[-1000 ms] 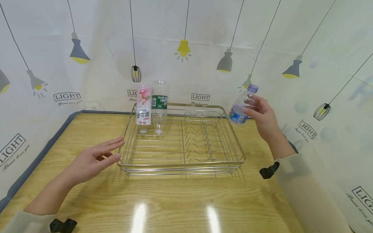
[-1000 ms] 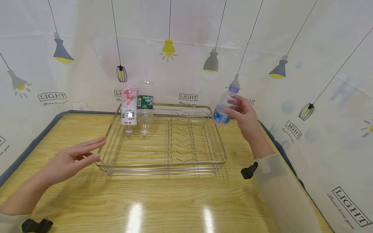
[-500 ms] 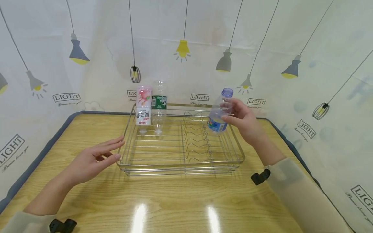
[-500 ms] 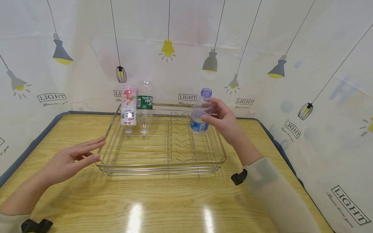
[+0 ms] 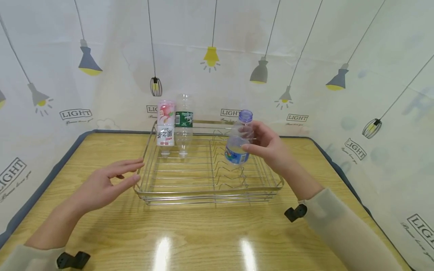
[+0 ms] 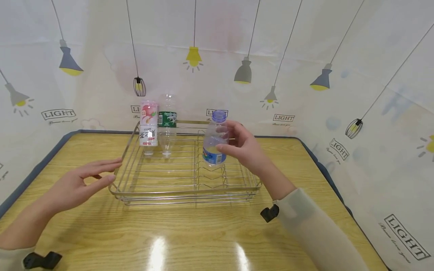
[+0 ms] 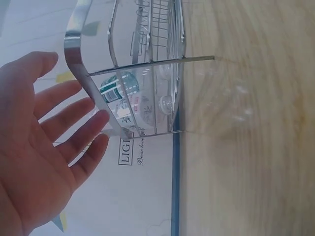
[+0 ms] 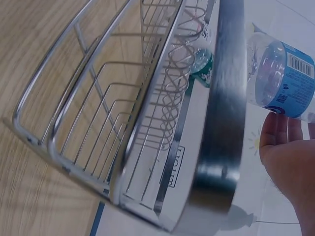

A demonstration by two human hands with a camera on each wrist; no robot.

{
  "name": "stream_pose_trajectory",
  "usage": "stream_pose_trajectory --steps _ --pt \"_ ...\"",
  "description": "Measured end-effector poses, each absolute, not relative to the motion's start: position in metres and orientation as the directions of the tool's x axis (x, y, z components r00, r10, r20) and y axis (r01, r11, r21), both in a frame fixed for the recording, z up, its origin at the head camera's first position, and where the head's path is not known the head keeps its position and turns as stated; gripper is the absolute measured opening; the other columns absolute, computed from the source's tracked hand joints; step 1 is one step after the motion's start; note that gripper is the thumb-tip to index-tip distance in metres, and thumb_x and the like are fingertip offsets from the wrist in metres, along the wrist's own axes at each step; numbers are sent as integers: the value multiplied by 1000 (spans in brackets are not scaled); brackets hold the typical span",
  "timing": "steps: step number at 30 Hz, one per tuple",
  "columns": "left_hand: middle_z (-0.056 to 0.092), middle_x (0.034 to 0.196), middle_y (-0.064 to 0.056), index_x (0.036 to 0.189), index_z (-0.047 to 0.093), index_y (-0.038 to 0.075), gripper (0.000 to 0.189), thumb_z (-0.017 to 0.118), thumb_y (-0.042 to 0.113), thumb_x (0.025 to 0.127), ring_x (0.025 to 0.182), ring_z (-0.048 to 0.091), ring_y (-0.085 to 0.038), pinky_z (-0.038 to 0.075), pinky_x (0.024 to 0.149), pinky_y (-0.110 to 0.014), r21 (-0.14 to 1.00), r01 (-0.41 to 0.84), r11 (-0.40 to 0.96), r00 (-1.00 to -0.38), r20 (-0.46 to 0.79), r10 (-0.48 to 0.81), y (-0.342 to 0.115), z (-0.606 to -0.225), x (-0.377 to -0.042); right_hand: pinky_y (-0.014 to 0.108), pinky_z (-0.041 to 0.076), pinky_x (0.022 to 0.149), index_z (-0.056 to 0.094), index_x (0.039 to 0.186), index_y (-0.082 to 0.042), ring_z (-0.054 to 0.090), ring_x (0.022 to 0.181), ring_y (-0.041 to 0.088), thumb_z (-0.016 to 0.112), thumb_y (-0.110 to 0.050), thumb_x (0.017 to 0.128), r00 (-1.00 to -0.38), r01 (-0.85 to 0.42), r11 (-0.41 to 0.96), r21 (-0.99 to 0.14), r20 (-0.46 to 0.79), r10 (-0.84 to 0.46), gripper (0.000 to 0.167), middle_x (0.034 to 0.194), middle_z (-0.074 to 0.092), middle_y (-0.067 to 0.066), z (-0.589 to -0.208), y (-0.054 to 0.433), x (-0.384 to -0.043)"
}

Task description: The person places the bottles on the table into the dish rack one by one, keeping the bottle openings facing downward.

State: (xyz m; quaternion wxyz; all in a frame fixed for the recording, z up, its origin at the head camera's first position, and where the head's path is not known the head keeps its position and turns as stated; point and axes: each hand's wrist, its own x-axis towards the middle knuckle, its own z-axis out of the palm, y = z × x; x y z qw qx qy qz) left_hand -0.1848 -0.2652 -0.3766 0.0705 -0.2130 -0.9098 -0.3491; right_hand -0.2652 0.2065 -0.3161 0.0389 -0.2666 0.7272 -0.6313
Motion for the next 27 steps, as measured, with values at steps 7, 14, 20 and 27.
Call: stream_pose_trajectory --steps 7,14,20,27 --pt "66 155 -8 150 70 27 41 71 26 109 140 62 -37 55 103 -63 597 485 639 -873 379 308 -249 -361 -186 35 61 100 53 150 -11 63 121 26 70 0 99 -838 -332 88 -939 251 -484 55 138 61 5 -317 194 -258" --pt "72 145 -4 145 74 19 43 75 10 104 110 68 -3 59 86 -21 565 657 499 -753 517 407 -217 -346 -194 33 61 100 48 155 -11 62 123 29 74 -3 98 -835 -320 111 -941 224 -503 64 140 58 10 -320 181 -252" --pt "73 143 -3 149 71 18 45 76 12 104 117 73 -15 62 88 -27 620 666 414 -742 496 452 -185 -337 -203 32 58 104 51 151 -6 64 122 27 77 -1 94 -821 -362 104 -926 265 -506 63 138 62 10 -323 169 -251" --pt "65 153 -3 165 52 23 64 76 24 106 127 72 -23 62 97 -38 728 587 354 -784 403 472 -145 -326 -212 38 57 108 52 151 -8 63 125 30 80 -4 94 -808 -381 136 -915 258 -529 64 141 62 13 -324 161 -249"
